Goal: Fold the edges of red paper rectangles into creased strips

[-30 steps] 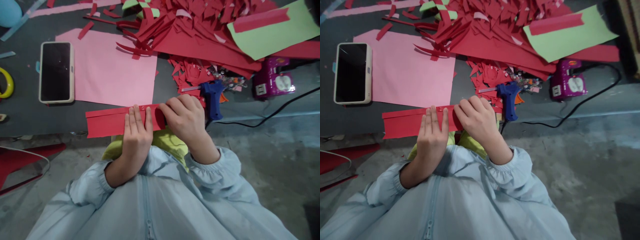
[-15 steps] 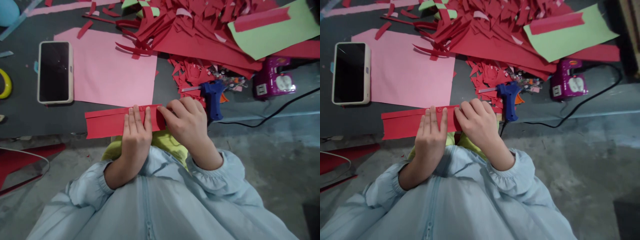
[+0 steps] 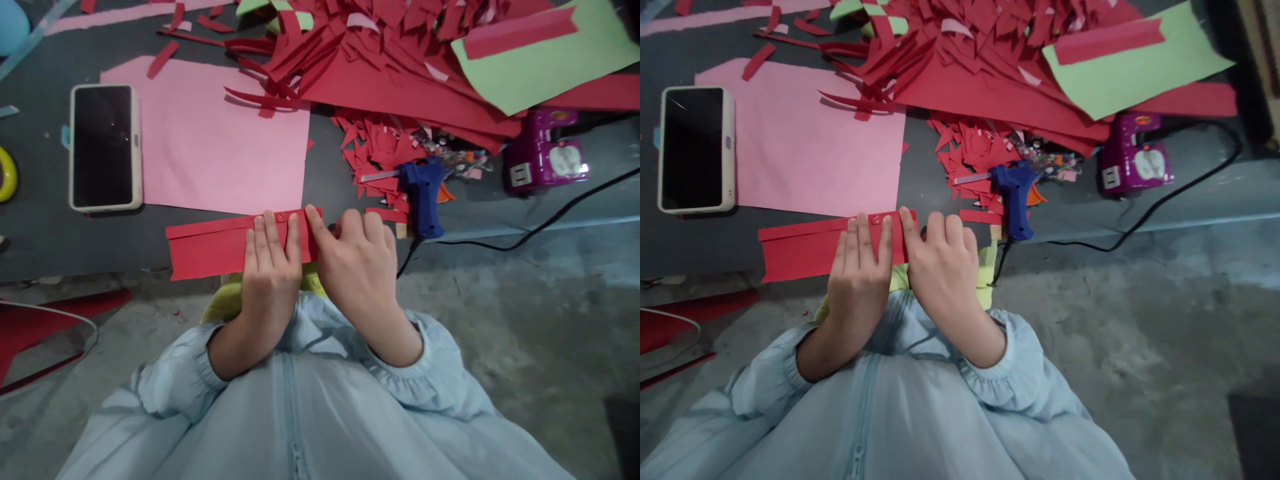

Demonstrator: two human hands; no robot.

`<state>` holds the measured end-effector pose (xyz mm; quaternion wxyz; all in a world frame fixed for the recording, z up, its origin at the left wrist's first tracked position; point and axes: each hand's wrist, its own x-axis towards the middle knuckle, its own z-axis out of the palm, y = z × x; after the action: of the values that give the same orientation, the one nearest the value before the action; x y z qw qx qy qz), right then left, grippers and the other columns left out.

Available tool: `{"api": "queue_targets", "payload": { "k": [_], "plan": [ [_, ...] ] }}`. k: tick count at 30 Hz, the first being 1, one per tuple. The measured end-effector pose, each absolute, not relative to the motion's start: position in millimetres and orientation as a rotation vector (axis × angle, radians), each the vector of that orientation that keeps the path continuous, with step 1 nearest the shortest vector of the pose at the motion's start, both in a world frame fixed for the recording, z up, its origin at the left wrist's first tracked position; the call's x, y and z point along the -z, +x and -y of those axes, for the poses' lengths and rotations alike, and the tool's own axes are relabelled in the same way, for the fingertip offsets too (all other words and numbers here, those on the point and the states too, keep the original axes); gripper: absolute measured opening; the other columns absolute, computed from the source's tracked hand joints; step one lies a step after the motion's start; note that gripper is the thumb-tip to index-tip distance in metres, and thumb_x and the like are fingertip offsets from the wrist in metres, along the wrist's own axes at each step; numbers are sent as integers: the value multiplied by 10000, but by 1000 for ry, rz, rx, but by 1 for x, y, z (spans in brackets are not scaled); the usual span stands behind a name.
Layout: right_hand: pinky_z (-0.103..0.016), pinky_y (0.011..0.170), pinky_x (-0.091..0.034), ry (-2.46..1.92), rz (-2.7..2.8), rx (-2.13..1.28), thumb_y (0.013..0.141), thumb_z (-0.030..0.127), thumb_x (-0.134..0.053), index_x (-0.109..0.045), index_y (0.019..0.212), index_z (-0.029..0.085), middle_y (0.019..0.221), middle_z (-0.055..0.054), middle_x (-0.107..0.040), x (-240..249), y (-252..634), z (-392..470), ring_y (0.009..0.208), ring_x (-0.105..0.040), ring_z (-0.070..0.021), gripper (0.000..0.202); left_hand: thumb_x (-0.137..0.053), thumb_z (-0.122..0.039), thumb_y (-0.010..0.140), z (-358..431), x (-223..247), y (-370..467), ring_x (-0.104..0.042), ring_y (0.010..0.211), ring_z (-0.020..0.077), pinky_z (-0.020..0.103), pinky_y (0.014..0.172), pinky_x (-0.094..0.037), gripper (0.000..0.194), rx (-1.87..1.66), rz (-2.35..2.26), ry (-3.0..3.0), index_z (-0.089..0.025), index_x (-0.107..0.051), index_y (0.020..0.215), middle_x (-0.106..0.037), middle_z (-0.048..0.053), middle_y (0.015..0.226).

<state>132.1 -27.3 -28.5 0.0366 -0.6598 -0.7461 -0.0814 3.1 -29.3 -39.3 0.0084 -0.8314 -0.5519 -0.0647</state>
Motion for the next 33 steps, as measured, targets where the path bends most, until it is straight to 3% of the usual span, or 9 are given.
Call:
{"api": "queue_targets", "payload": {
  "k": [9,22,33],
  "plan": [
    [-370,675,-283,-2105,2291,292,948,131,-412,-596,1316,113,832,-110,-551,26,129,34,816,-409,-236,412,-395,-60,959,29,37,3,-414,1370,371,520,1099,-449,508,191,1740,-2613,-91,-461,1461,-467,279,1451],
    [-354,644,-292,-1993,2317,194,940,110,-397,-569,1338,158,820,-87,-545,21,122,45,774,-376,-218,436,-377,-109,985,30,40,4,-369,1397,366,542,1104,-436,488,241,1791,-2594,-106,-453,1468,-421,267,1479],
    [-364,639,-301,-2073,2315,185,934,81,-368,-575,1293,43,829,-124,-566,23,119,41,785,-406,-236,416,-380,-96,973,31,41,4,-401,1387,367,525,1092,-457,505,215,1746,-2571,-99,-434,1475,-437,277,1475]
  ]
}}
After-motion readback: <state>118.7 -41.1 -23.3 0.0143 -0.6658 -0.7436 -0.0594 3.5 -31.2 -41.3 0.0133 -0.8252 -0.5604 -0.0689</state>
